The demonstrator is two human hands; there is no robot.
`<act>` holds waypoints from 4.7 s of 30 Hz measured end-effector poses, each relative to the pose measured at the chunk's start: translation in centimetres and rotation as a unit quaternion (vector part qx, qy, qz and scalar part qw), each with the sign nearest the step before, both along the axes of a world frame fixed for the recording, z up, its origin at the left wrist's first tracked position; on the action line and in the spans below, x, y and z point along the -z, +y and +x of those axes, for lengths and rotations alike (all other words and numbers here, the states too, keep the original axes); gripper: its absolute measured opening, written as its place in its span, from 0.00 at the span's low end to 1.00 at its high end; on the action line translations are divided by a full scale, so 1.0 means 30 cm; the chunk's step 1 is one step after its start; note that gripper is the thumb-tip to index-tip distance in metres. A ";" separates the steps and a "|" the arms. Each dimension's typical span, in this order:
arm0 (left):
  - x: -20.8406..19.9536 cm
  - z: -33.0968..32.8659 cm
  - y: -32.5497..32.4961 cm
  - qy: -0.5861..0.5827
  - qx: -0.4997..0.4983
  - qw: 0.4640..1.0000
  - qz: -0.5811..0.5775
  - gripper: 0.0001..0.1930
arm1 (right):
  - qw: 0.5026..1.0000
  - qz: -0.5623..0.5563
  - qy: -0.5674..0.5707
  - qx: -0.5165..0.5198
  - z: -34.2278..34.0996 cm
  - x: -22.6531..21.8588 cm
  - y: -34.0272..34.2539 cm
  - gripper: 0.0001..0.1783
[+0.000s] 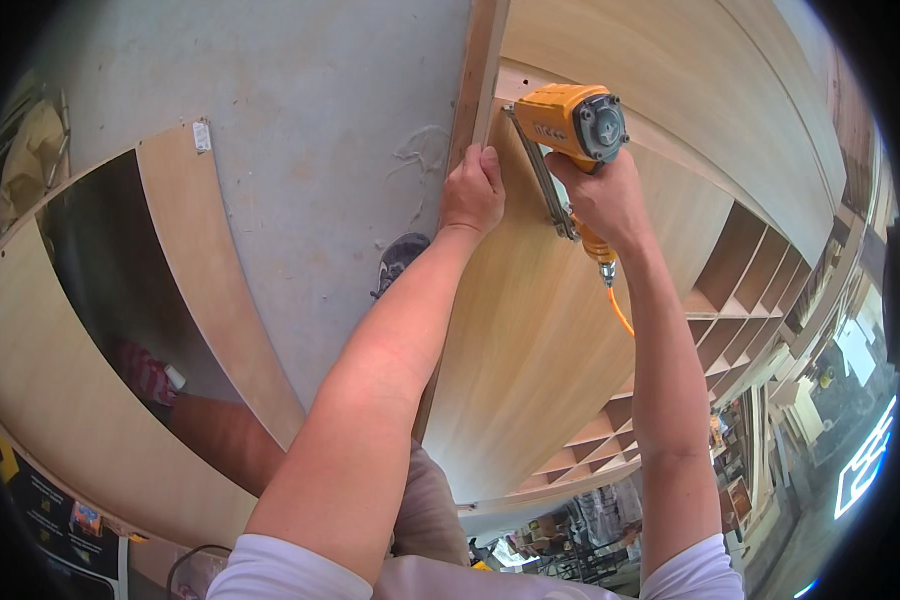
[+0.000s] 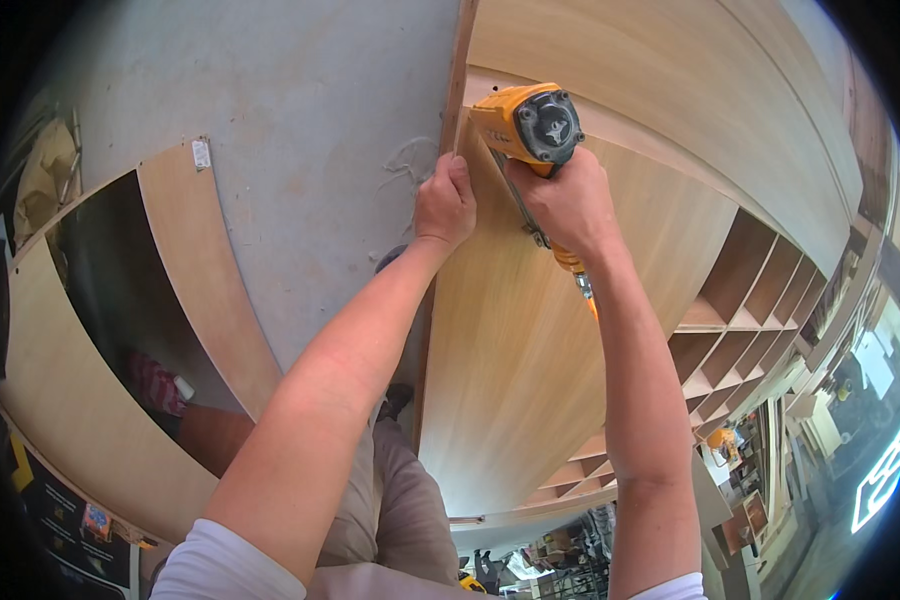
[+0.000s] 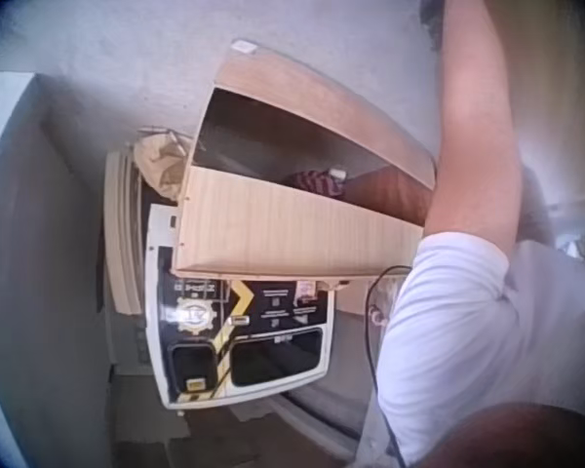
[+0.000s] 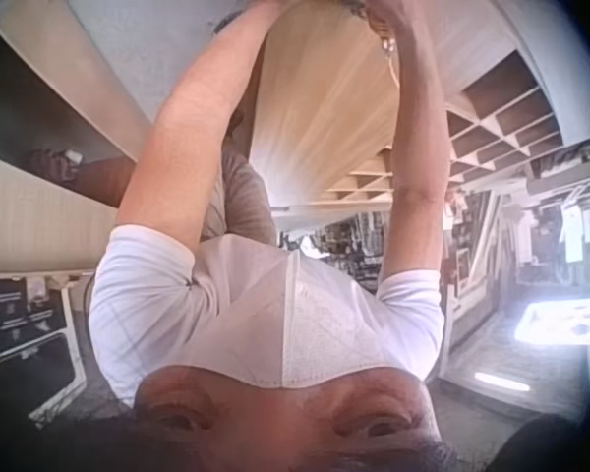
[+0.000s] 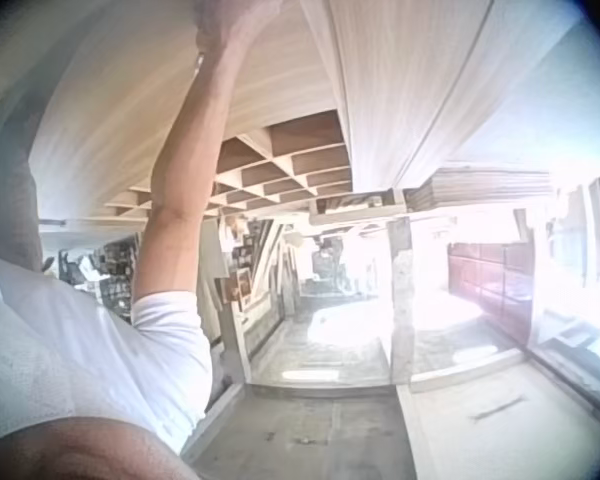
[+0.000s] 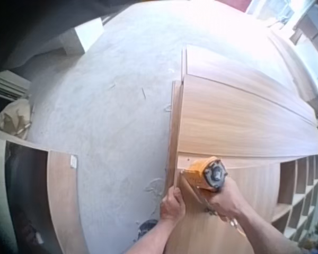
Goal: Using a pneumatic nail gun to attach wooden panels to a large grid-like shelf structure in a workshop environment.
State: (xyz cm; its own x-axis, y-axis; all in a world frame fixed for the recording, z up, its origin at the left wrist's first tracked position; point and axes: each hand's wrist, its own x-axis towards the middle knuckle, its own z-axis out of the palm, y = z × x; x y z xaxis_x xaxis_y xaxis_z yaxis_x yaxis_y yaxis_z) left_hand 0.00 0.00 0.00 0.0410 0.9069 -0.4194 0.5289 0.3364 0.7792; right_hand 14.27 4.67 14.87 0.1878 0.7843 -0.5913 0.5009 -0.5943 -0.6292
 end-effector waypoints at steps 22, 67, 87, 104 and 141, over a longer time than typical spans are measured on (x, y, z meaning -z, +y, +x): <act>-0.002 -0.092 -0.108 -0.007 0.069 0.997 0.045 0.26 | 0.953 -0.210 0.058 0.210 -0.086 -0.250 -1.076 0.16; -0.083 -0.429 -0.994 -0.054 0.092 0.980 -0.170 0.20 | 0.990 -0.056 0.026 0.129 -0.319 -0.010 -0.968 0.14; -0.114 -0.541 -1.243 -0.073 0.113 0.972 -0.194 0.25 | 0.973 -0.089 0.067 0.204 -0.406 -0.104 -1.380 0.16; -0.065 -0.591 -1.373 -0.094 0.132 0.957 -0.239 0.20 | 0.968 -0.057 0.075 0.232 -0.549 -0.067 -1.712 0.09; -0.054 -0.712 -1.570 -0.123 0.187 0.928 -0.299 0.21 | 0.959 -0.032 0.029 0.280 -0.665 -0.077 -2.113 0.19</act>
State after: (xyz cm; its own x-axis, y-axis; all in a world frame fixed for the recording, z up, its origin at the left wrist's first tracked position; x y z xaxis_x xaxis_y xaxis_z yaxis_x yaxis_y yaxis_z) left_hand -21.36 -47.10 1.61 0.4678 0.4183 -0.7786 0.5264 0.5758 0.6256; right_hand -5.68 -58.71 17.18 0.5353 0.5317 -0.6563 0.0569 -0.7980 -0.6000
